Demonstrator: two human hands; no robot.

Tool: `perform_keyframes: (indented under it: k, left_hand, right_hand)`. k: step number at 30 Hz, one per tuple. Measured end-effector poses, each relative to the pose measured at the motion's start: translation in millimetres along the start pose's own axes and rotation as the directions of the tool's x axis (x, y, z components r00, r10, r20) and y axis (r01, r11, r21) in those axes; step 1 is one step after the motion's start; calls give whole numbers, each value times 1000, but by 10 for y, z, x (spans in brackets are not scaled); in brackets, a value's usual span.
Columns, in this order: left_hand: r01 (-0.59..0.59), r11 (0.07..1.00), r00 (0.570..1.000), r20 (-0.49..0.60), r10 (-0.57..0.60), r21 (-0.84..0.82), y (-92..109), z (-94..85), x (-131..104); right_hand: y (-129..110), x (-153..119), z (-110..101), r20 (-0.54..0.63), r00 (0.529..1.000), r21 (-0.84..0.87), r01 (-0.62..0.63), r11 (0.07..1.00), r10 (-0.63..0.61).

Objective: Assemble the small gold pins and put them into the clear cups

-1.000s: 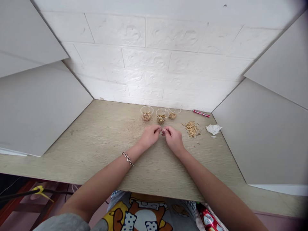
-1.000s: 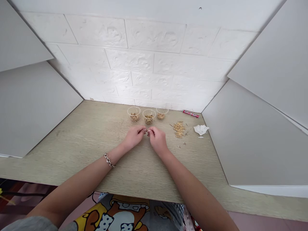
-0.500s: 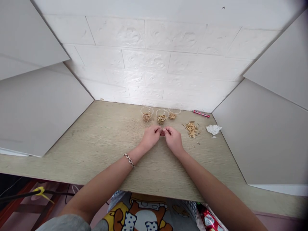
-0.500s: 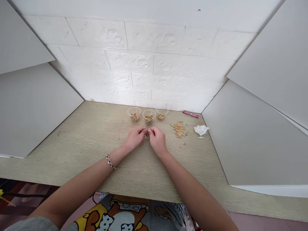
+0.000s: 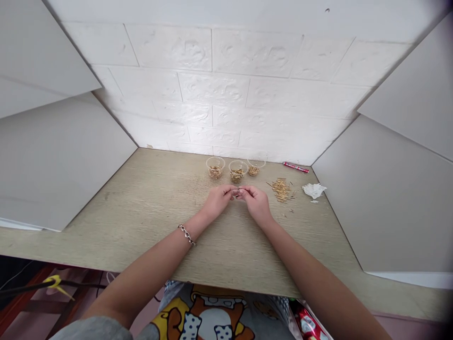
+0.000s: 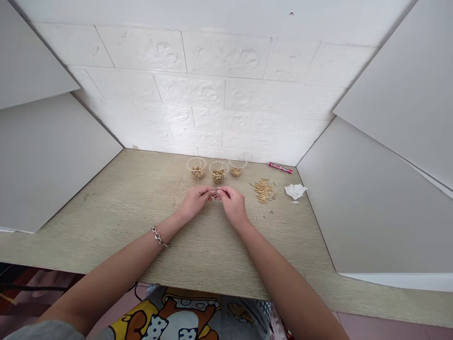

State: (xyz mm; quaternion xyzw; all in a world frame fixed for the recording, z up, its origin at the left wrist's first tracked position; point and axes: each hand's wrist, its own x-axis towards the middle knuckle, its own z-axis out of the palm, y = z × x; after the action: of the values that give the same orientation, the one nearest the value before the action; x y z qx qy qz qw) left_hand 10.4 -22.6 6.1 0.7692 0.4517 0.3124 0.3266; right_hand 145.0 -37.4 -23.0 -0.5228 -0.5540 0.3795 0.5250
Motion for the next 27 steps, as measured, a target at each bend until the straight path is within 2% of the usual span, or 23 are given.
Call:
perform_keyframes:
  k: [5, 14, 20, 27]
  left_hand:
    - [-28, 999, 1000, -8, 28, 30, -29, 5, 5]
    - [-15, 999, 1000, 7, 15, 50, -61, 11, 19]
    - [-28, 998, 999, 22, 27, 48, -97, 11, 30]
    - [-94, 991, 995, 44, 91, 94, -48, -22, 13]
  right_hand:
    - [0, 3, -9, 11, 1000, 20, -19, 1000, 19]
    - [-79, -25, -14, 18, 997, -103, 82, 991, -80]
    - [-103, -36, -3, 68, 993, -181, 111, 977, -100]
    - [-105, -44, 9, 81, 990, -232, 133, 964, -117]
